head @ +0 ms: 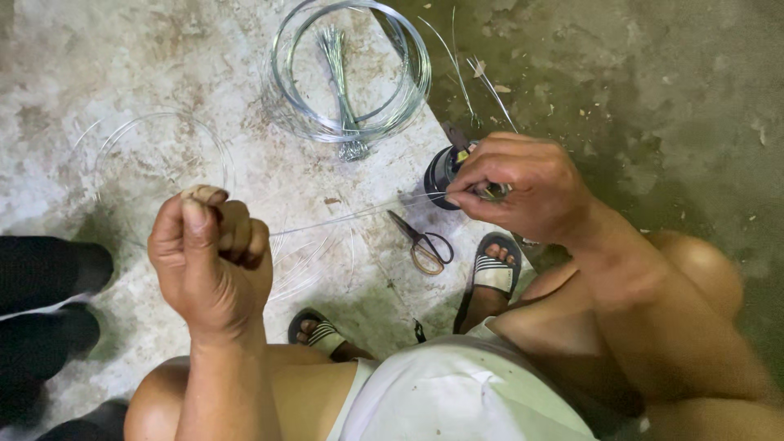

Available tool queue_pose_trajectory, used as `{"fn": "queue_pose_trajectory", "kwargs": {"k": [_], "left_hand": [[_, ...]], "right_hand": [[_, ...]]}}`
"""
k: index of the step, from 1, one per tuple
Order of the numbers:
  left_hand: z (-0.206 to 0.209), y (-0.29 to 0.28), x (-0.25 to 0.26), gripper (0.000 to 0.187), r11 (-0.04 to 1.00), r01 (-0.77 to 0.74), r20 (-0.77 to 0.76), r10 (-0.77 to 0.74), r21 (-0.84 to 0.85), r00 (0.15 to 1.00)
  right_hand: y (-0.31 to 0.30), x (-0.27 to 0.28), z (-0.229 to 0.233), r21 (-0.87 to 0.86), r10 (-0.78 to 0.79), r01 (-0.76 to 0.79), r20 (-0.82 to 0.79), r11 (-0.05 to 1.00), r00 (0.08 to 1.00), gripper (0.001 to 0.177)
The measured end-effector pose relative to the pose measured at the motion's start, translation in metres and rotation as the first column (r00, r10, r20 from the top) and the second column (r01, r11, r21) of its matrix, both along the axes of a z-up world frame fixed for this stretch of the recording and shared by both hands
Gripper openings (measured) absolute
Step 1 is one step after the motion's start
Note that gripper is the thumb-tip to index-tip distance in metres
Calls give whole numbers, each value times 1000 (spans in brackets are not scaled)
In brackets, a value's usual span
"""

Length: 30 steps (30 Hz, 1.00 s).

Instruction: The person sits on the floor and repeatedly twists thin metal wires together by hand, then uses pliers to tighten the twisted sections. The person handles multiple wire pieces one at a time and places the finished pieces aside.

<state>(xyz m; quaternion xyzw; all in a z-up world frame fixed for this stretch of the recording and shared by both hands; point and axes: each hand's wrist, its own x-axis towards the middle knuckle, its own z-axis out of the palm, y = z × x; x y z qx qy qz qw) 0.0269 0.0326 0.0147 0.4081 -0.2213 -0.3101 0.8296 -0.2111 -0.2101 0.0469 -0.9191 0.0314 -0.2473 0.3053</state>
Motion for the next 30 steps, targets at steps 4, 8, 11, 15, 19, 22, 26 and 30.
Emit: {"fn": "queue_pose_trajectory", "kwargs": {"k": [4,8,11,15,19,22,26,30], "left_hand": [[0,6,4,22,1000,-8,5,8,-13,1000],[-1,7,7,22,1000,-16,20,17,-11,1000],[-1,8,9,23,1000,-25,36,25,-3,999],[-2,10,11,24,1000,-18,57,18,-8,998],[-4,10,16,23,1000,-14,81,15,-12,997],[-7,10,18,23,1000,-19,102,20,-6,995],[-5,1,14,25,999,-34,143,35,-14,989],[-6,-24,4,23,969,-227,241,198,99,950]], "right_hand": [[-3,-4,-4,76,-24,22,30,997,999,19],[-3,-9,-6,124,-40,36,32,992,999,20],[-4,-10,-8,151,-30,21,55,988,998,20],[-5,-10,-7,154,-45,37,45,987,998,20],[-5,-11,-7,187,-67,65,2,980,998,18],[-6,-14,-11,217,-85,100,-77,971,993,15],[-8,-19,-28,419,-129,187,-162,889,978,11],[-13,-13,-61,761,-162,289,-240,581,957,7]]}}
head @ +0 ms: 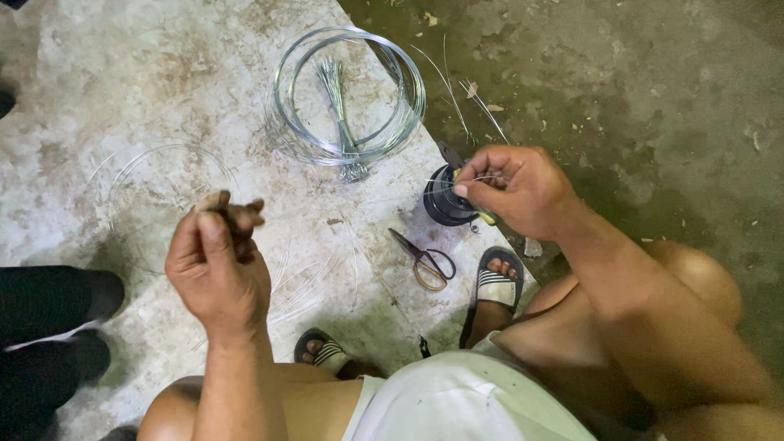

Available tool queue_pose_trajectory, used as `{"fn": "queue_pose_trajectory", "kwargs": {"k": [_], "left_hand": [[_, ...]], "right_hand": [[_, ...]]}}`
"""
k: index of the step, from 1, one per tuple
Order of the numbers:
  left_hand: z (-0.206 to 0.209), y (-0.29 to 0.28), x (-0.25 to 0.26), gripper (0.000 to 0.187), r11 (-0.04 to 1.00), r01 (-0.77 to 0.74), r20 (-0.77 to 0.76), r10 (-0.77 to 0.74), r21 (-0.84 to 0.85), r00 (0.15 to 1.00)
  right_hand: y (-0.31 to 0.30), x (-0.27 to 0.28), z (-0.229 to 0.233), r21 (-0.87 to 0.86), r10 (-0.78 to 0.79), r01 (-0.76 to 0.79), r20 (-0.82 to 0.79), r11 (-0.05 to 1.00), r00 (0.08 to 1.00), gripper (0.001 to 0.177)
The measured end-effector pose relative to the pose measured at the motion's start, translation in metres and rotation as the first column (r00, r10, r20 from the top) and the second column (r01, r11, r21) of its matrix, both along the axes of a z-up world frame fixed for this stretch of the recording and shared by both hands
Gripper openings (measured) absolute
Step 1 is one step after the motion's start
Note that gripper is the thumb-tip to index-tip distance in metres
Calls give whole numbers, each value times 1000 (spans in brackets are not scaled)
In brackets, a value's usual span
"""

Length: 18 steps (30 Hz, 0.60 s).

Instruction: The person sits on the floor and repeatedly twists thin metal wires together by hand, then uses pliers to tighten the twisted sections. The person handles multiple wire pieces one at a time and places the finished pieces aside.

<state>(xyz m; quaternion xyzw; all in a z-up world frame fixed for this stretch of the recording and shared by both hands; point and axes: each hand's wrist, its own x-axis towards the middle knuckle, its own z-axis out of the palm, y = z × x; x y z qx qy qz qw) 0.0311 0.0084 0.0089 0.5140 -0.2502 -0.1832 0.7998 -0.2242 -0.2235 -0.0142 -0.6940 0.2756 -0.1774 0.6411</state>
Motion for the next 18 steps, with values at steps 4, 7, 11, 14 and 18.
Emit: {"fn": "queue_pose_trajectory", "kwargs": {"k": [4,7,11,14,18], "left_hand": [[-5,-18,-26,35,884,-379,108,363,275,926],[-10,-21,-59,23,929,-291,455,161,230,876],[-14,-31,-86,20,900,-240,833,-200,365,516],[-15,-40,-91,28,861,-338,894,-249,381,373],[-26,-43,-94,23,813,-176,684,-326,555,652]], "right_hand": [[-3,3,-29,13,-123,124,-73,992,990,4],[1,11,-43,39,-156,157,-19,987,988,4],[22,21,-53,0,-122,122,-2,992,992,5],[42,28,-56,-2,-90,90,-33,996,995,6],[51,27,-57,3,-5,6,-121,1000,993,6]]}}
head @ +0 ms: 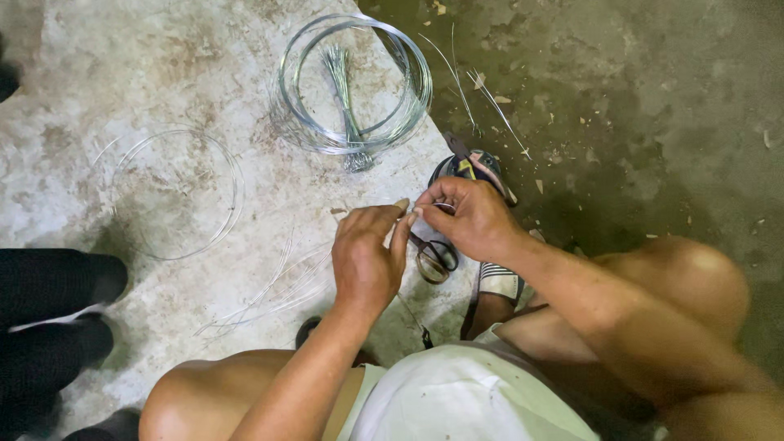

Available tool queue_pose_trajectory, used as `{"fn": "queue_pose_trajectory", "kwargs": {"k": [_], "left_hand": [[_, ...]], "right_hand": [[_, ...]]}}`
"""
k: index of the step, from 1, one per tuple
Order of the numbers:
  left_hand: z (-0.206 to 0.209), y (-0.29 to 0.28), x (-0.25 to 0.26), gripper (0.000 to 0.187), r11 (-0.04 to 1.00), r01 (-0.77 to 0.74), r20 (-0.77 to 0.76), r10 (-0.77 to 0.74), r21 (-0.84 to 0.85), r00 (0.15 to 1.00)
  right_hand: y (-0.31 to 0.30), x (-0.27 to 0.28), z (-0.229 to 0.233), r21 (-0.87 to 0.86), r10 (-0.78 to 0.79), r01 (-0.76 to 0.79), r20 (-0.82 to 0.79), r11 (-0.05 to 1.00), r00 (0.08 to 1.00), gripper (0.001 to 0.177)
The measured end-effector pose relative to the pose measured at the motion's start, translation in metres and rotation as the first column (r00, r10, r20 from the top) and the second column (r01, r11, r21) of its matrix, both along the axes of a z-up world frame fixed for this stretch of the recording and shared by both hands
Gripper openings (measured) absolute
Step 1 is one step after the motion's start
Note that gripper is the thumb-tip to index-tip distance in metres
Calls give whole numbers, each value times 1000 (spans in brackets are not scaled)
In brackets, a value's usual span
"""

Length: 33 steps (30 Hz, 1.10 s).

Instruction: The person sits on the floor and repeatedly twists thin metal wires together by hand, then uses pliers to tighten the twisted sections. The person handles multiple wire pieces one at a time and places the finished pieces aside.

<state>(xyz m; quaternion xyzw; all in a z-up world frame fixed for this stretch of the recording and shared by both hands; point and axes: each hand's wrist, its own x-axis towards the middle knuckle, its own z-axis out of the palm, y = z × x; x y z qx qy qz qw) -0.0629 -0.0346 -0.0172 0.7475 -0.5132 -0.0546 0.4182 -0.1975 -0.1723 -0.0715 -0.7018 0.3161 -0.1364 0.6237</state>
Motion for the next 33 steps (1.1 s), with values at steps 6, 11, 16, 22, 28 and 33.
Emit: {"fn": "queue_pose_trajectory", "kwargs": {"k": [6,11,16,22,28,33], "left_hand": [[-35,-2,7,26,998,16,-791,42,65,610],[-48,-3,15,24,997,49,-894,27,55,447],[-46,-3,14,22,999,-6,-894,34,34,447],[-47,-2,11,22,999,-20,-889,32,25,457],[-54,0,8,22,999,-36,-879,51,38,475],[-48,-2,6,20,998,-1,-854,58,67,517]], "right_hand": [[-4,0,-10,117,82,-93,90,989,993,7],[-15,-1,-14,227,172,-201,141,953,975,9],[-24,-2,-9,324,219,-244,114,914,969,17],[-23,0,-11,310,171,-182,61,933,983,14],[-14,1,-12,310,85,-66,-48,949,995,10],[-8,1,-17,245,47,-28,-75,969,996,8]]}}
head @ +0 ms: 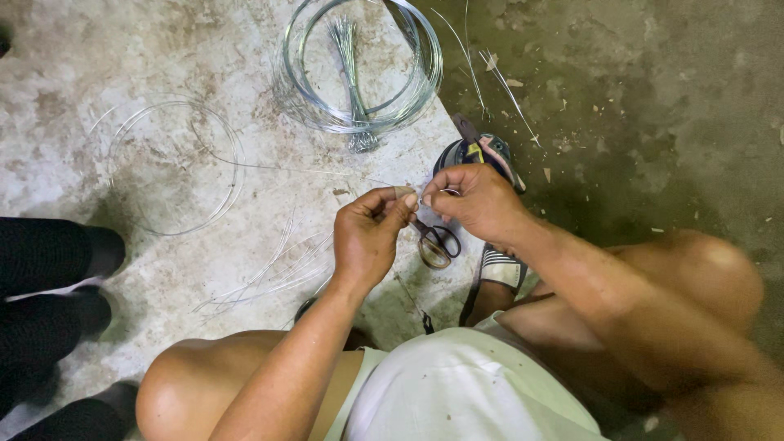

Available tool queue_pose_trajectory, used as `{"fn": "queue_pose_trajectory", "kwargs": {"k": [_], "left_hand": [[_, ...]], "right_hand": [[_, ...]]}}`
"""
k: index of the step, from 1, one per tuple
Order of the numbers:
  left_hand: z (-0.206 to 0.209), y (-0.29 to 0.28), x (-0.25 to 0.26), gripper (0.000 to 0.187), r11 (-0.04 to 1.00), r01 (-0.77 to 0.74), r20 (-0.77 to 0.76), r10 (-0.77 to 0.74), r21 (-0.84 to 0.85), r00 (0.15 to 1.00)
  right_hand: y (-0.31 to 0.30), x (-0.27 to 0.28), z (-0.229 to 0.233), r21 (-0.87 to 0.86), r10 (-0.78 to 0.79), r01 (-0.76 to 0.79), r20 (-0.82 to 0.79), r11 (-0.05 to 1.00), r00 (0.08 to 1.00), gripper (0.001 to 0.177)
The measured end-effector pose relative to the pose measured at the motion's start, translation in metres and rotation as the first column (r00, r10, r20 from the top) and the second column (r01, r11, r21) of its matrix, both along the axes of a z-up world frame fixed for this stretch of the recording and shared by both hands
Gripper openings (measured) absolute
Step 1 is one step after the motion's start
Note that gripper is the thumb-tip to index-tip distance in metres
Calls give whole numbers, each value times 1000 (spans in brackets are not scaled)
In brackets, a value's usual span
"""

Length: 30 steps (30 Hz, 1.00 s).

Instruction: The person sits on the floor and repeatedly twists thin metal wires together by hand, then uses pliers to tighten the twisted sections. The person handles multiple wire pieces one at a time and places the finished pieces aside.

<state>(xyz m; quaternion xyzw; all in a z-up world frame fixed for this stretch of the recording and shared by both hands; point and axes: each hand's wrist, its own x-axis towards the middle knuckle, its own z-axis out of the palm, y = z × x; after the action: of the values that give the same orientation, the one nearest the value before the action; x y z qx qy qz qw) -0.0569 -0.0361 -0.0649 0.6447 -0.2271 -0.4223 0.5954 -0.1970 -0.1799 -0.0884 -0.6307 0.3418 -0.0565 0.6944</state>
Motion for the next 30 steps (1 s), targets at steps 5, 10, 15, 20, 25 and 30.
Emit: {"fn": "queue_pose_trajectory", "kwargs": {"k": [5,10,15,20,25,30], "left_hand": [[22,4,-7,19,990,62,303,-98,126,948],[34,5,-8,17,994,106,633,-77,-8,770],[27,8,-3,24,979,185,325,-203,87,924],[14,10,-4,27,974,203,-87,-212,-100,973],[21,16,-3,18,971,239,-225,-237,-16,945],[46,25,-2,18,974,192,248,-157,-120,956]], "right_hand": [[5,2,-7,-53,1,6,136,999,991,9],[9,2,12,-81,42,-30,141,996,989,9],[11,-2,54,-471,166,-117,63,874,984,8],[8,-5,89,-882,448,-63,175,466,877,14],[8,-10,103,-996,633,74,23,-53,774,28],[13,-11,83,-575,400,-156,327,803,856,21]]}}
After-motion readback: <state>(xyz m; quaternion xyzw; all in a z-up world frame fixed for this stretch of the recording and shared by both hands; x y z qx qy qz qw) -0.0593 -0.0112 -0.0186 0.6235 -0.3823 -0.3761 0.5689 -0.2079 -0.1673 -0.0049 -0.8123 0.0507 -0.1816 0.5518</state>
